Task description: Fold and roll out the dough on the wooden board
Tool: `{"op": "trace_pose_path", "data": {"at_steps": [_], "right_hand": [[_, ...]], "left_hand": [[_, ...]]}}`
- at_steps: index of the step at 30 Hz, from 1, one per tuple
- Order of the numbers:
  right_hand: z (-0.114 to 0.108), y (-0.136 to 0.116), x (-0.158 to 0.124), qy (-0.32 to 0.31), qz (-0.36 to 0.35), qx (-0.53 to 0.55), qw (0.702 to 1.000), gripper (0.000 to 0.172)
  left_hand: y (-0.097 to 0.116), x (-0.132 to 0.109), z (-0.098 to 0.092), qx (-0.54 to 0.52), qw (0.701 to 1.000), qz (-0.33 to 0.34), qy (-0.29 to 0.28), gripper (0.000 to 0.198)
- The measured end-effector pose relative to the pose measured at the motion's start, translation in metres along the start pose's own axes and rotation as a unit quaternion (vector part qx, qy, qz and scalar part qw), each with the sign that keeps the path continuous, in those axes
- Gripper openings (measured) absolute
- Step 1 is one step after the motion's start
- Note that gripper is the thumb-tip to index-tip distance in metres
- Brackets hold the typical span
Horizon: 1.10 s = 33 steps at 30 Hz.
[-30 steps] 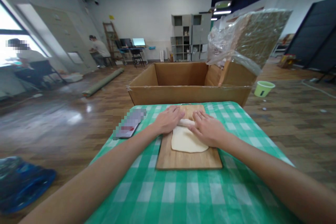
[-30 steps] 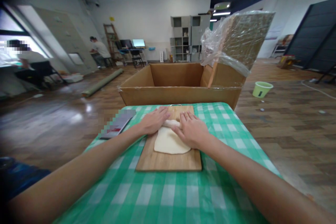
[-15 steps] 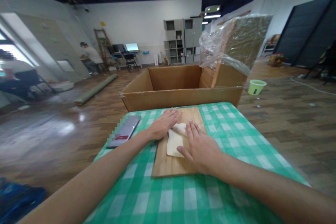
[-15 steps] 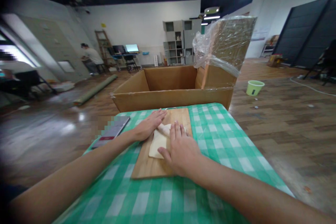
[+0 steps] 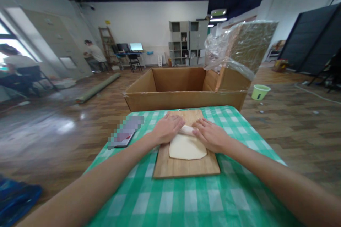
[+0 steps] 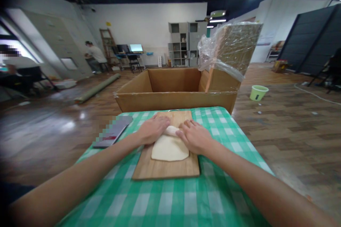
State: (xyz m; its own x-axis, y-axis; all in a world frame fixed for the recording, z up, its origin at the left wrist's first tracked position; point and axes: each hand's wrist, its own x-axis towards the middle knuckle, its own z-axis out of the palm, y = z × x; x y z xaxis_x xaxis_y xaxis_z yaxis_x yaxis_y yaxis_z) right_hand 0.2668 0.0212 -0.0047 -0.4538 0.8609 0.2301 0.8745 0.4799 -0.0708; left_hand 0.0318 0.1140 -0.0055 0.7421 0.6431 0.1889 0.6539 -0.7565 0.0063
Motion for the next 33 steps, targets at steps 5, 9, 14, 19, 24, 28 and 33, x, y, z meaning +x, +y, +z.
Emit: {"op": "trace_pose_path", "data": {"at_steps": [5,9,14,19,24,28,33], "right_hand": [[0.008,0.042,0.027,-0.034,-0.005,0.033,0.999,0.060],[0.015,0.056,0.048,-0.063,0.023,0.063,0.996,0.060],[0.019,0.068,0.076,-0.076,0.063,0.047,0.994,0.070],[0.026,0.078,0.104,-0.084,0.064,0.035,0.994,0.070],[0.033,0.084,0.119,-0.085,0.017,0.022,0.996,0.053],[0.035,0.084,0.120,-0.079,-0.018,0.011,0.997,0.048],[0.034,0.079,0.110,-0.058,-0.029,0.011,0.998,0.051]], "left_hand": [[0.028,-0.037,-0.003,0.031,0.997,-0.062,0.033,0.064],[0.040,-0.040,-0.001,0.035,0.993,-0.101,0.055,0.065],[0.041,-0.033,-0.003,0.039,0.988,-0.134,0.058,0.063],[0.029,-0.024,-0.003,0.045,0.985,-0.152,0.066,0.066],[0.021,-0.017,-0.001,0.051,0.987,-0.139,0.069,0.061],[0.021,-0.015,-0.006,0.065,0.988,-0.134,0.046,0.058],[0.024,-0.017,-0.010,0.079,0.990,-0.119,0.013,0.058]]}}
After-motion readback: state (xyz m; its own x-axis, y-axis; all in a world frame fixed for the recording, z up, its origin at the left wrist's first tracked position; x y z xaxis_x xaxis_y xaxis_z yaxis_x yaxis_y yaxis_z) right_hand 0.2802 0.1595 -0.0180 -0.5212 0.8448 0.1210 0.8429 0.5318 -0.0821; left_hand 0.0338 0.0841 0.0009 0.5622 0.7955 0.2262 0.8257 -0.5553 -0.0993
